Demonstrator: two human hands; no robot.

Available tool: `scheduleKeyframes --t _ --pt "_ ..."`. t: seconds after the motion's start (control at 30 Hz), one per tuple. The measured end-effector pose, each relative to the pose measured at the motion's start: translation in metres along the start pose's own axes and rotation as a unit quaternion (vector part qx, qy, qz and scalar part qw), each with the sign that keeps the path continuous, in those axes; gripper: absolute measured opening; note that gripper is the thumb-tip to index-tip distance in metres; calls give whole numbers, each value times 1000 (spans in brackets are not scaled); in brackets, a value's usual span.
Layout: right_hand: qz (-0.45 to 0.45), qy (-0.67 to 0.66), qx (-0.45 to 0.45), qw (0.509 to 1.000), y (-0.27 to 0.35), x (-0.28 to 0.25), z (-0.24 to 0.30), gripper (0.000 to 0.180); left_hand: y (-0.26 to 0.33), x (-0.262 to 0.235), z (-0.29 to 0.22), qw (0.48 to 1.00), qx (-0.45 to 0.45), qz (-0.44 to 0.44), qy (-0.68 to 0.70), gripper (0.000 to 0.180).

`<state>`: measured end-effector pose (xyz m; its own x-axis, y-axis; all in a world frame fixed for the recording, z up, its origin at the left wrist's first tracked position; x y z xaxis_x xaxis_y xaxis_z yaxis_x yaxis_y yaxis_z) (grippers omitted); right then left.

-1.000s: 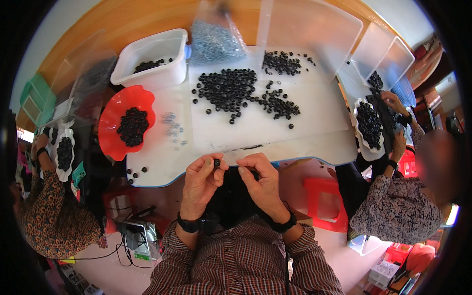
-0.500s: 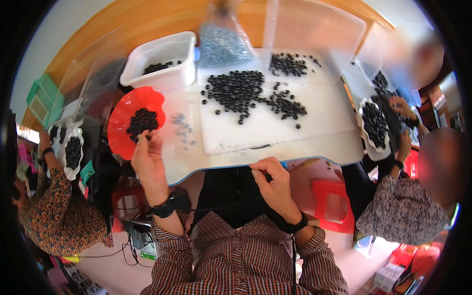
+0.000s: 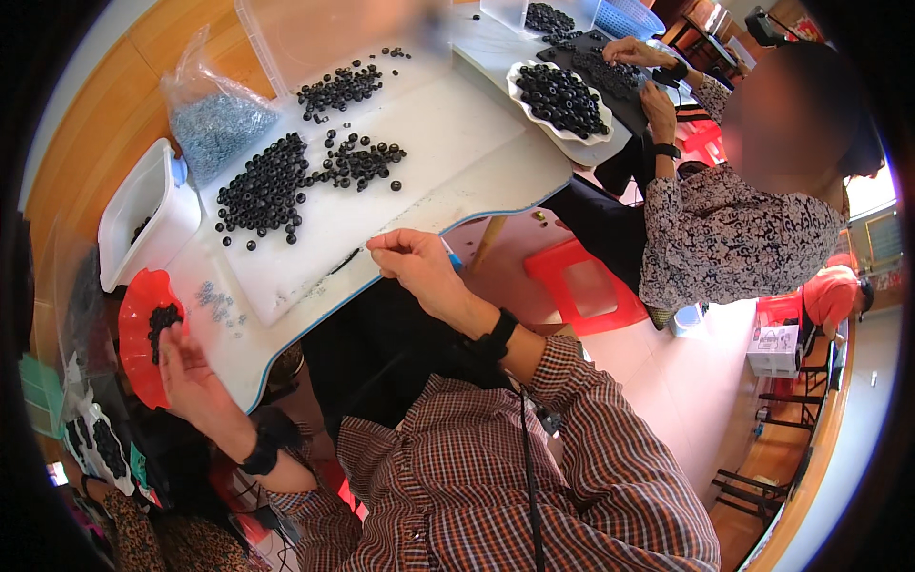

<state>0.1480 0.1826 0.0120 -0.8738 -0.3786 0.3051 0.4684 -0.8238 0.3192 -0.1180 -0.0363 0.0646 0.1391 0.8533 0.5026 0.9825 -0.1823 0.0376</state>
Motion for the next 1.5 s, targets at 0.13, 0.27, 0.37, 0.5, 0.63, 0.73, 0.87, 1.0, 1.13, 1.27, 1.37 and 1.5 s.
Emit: scheduleKeyframes --t 0.13,0.27,0.37,0.5,0.63,0.73,0.87,1.0,1.13,1.27,1.37,1.5 --pt "-53 -36 -18 998 -6 -8 10 16 95 68 37 965 -118 200 -124 18" --pt "-70 3 -54 996 -15 -9 7 16 184 108 76 869 -191 435 -140 27" --pt "-99 85 -126 983 -17 -15 17 17 208 118 102 851 -85 491 -167 56" --pt "-195 154 -185 951 -26 -33 34 17 220 129 105 855 -33 480 -192 67" --pt "-232 210 -259 914 -35 -28 43 11 230 130 115 838 -25 493 -232 71" --pt "-235 239 -309 890 -38 -26 43 10 228 130 116 835 -48 493 -242 64" --pt "-233 271 -321 877 -39 -20 42 9 224 127 115 824 -9 498 -270 51" --pt "-230 313 -360 848 -40 -18 39 9 222 128 110 808 63 519 -272 43" --pt "-221 322 -366 845 -37 -15 33 8 222 123 112 805 38 533 -257 37" --pt "-218 382 -387 810 -33 -19 24 8 223 118 116 764 71 584 -265 31" --pt "-211 401 -390 802 -29 -19 18 8 221 118 121 767 33 599 -227 27" --pt "-200 366 -367 832 -19 -20 14 8 219 114 128 793 -99 572 -183 18"
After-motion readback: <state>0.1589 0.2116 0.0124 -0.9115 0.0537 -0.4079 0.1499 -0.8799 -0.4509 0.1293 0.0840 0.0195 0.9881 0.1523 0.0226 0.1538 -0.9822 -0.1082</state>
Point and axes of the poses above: each hand's wrist, its own y-axis away from the middle knuckle, its own x-axis out of the palm, z = x × y, the point moved 4 cm from there along -y, towards the middle knuckle, and after that the axes turned 6 degrees about -z, right-handed, at the moved point
